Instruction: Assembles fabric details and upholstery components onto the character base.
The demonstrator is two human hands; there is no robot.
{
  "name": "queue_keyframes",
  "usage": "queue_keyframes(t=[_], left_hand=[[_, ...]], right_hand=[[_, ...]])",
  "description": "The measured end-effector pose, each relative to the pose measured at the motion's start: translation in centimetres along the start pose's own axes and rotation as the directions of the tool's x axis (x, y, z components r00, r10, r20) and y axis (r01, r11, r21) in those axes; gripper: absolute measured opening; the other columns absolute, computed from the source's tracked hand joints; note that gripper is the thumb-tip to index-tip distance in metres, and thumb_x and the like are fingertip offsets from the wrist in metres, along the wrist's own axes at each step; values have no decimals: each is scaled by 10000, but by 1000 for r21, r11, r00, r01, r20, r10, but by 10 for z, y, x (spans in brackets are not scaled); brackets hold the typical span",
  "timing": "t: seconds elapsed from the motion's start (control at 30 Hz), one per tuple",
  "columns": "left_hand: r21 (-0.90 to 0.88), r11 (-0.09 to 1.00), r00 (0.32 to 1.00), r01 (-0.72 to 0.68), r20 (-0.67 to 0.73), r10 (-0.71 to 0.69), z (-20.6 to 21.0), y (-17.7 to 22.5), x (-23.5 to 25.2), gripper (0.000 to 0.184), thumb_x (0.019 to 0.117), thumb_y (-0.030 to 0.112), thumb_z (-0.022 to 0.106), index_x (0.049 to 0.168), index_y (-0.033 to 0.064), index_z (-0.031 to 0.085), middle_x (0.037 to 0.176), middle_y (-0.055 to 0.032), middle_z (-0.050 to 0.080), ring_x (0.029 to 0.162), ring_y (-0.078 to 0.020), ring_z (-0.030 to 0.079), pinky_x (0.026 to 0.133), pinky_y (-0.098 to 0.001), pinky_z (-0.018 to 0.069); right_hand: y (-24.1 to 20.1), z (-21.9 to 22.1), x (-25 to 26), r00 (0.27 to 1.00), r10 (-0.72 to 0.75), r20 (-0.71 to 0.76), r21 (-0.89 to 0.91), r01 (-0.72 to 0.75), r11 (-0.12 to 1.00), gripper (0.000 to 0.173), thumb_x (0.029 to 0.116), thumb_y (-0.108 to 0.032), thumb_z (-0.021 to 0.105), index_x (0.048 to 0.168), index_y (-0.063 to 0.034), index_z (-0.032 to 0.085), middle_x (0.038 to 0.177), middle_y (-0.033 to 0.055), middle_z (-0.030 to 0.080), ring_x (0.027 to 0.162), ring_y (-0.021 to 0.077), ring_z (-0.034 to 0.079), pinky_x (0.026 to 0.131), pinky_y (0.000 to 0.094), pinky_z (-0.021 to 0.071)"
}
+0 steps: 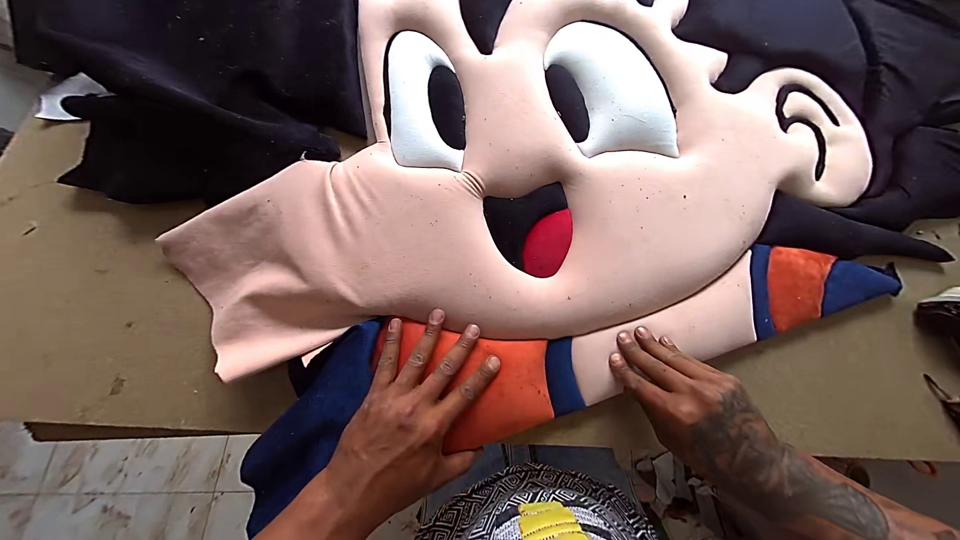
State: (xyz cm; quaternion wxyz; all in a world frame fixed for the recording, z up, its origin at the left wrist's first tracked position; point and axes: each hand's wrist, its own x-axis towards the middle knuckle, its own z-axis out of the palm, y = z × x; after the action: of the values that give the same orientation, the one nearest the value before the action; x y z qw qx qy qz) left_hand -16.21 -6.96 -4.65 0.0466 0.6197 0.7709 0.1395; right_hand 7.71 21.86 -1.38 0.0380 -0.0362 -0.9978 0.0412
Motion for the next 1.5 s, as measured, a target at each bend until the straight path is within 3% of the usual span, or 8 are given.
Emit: queue_keyframes(t=[0.17,0.33,0.5,0.8,1.0,1.33,1.5], left_hand=[[-17,995,993,-103,48,104,4,1,14,877,781,739,634,1561,391,436,1674,31,343,1585,-357,164,1206,-771,87],[-19,978,974,-206,89,207,7,2,27,909,833,737,595,1604,307,380,1689,69,304,1600,-297,123,1209,-766,68],[-34,950,938,-310,155,311,5,2,35,911,879,658,596,1640,262,289,1718,75,219,1606,-225,93,1252,-691,65],[-45,945,928,-324,182,326,4,3,43,873,943,718,441,1659,278,209,1733,87,150,1609,-209,61,1249,-684,57],[-36,954,939,-297,174,298,8,5,48,843,939,698,440,1647,279,258,1720,96,205,1605,-216,97,1249,-674,69],[-35,959,946,-283,158,285,10,12,49,815,946,670,444,1639,273,286,1716,92,220,1605,-218,97,1242,-687,53],[-29,969,962,-243,119,245,16,23,51,767,962,659,429,1605,245,383,1692,69,298,1600,-215,132,1247,-695,41]], right_hand=[[-2,-1,2,1000,12,10,-1,-12,1000,310,973,-128,532,1173,-150,768,1267,94,733,1218,295,684,1012,462,575],[-1,-1,3,1000,16,11,9,-16,1000,304,978,-140,534,1172,-154,769,1266,92,733,1211,296,688,1000,461,582],[0,-1,5,1000,2,-4,4,-2,1000,303,968,-133,534,1155,-146,772,1253,94,740,1187,305,700,970,463,595],[5,1,2,1000,-17,-20,29,17,999,309,972,-79,514,1166,-113,751,1267,114,729,1197,319,693,968,471,595],[5,2,2,1000,-7,18,23,6,1000,329,990,-66,492,1230,-78,718,1305,154,705,1227,345,671,1012,484,566],[6,-3,9,997,-58,55,-13,59,998,332,974,-61,490,1197,-71,737,1266,160,723,1177,349,698,954,468,594],[6,-6,10,995,-78,65,-19,79,997,316,969,-72,513,1177,-81,751,1250,146,732,1173,332,703,948,448,600]])
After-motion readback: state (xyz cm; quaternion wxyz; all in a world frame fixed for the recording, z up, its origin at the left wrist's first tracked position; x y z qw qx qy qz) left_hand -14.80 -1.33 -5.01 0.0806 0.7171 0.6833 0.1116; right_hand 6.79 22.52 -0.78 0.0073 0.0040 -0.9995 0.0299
